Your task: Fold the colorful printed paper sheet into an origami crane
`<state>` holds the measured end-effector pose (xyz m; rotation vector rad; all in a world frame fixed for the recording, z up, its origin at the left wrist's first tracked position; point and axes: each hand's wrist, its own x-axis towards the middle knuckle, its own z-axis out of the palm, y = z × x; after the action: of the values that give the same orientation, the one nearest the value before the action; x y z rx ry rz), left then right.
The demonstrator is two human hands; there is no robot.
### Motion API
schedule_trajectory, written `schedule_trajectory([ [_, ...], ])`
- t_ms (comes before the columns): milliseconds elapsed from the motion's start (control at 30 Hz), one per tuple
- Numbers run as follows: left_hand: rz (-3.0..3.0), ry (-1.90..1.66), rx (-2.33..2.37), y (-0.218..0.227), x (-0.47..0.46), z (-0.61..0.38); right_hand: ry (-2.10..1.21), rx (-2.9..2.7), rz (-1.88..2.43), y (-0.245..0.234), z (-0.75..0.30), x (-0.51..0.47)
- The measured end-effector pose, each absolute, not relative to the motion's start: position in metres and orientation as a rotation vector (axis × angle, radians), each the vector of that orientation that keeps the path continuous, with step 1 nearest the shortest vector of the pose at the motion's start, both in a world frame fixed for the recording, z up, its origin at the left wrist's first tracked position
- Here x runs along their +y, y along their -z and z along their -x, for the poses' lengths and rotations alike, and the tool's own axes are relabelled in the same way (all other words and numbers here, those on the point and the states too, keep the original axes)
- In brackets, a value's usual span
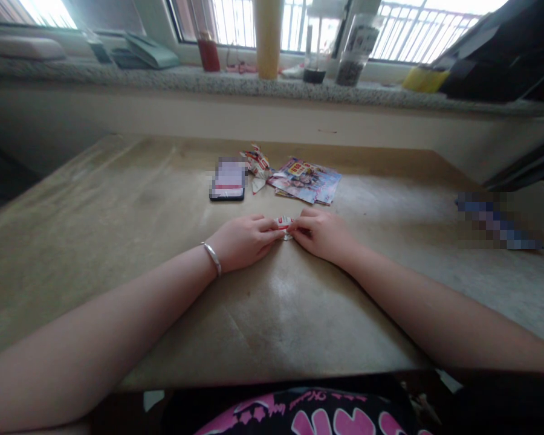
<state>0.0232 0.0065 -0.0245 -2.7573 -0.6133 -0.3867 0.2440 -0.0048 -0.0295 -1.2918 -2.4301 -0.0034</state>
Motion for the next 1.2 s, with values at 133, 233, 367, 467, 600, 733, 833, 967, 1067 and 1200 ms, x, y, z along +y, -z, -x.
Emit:
schedule_trajectory([
  [133,2.741,0.402,-0.56,0.026,0.007,-0.022,0.039,-2.428,1.301,0.029,-0.242,-0.007],
  [233,2.72,0.385,-0.562,0.026,0.005,-0.024,0.076,-2.463,1.312,0.028,-0.242,-0.008],
  [367,2.722,0.386,-0.605,0.025,0.003,-0.026,0.12,-2.499,1.276,0.027,-0.243,-0.008],
  [467,2.736,0.379,-0.615,0.024,0.002,-0.027,0.123,-2.509,1.274,0.028,-0.244,-0.008],
  [600,2.729,0.339,-0.639,0.021,0.0,-0.029,0.122,-2.495,1.312,0.029,-0.244,-0.008],
  [733,2.718,0.28,-0.678,0.019,-0.003,-0.031,0.173,-2.519,1.289,0.03,-0.244,-0.009],
  [833,2.732,0.265,-0.689,0.019,-0.003,-0.032,0.201,-2.547,1.22,0.032,-0.245,-0.009],
  [967,2.744,0.244,-0.713,0.018,-0.003,-0.031,0.178,-2.575,1.157,0.034,-0.249,-0.007],
  [1067,2.759,0.24,-0.73,0.016,-0.005,-0.032,0.143,-2.583,1.125,0.035,-0.25,-0.005],
  [1200,2.787,0.21,-0.759,0.015,-0.006,-0.034,0.131,-2.576,1.138,0.034,-0.251,-0.004],
])
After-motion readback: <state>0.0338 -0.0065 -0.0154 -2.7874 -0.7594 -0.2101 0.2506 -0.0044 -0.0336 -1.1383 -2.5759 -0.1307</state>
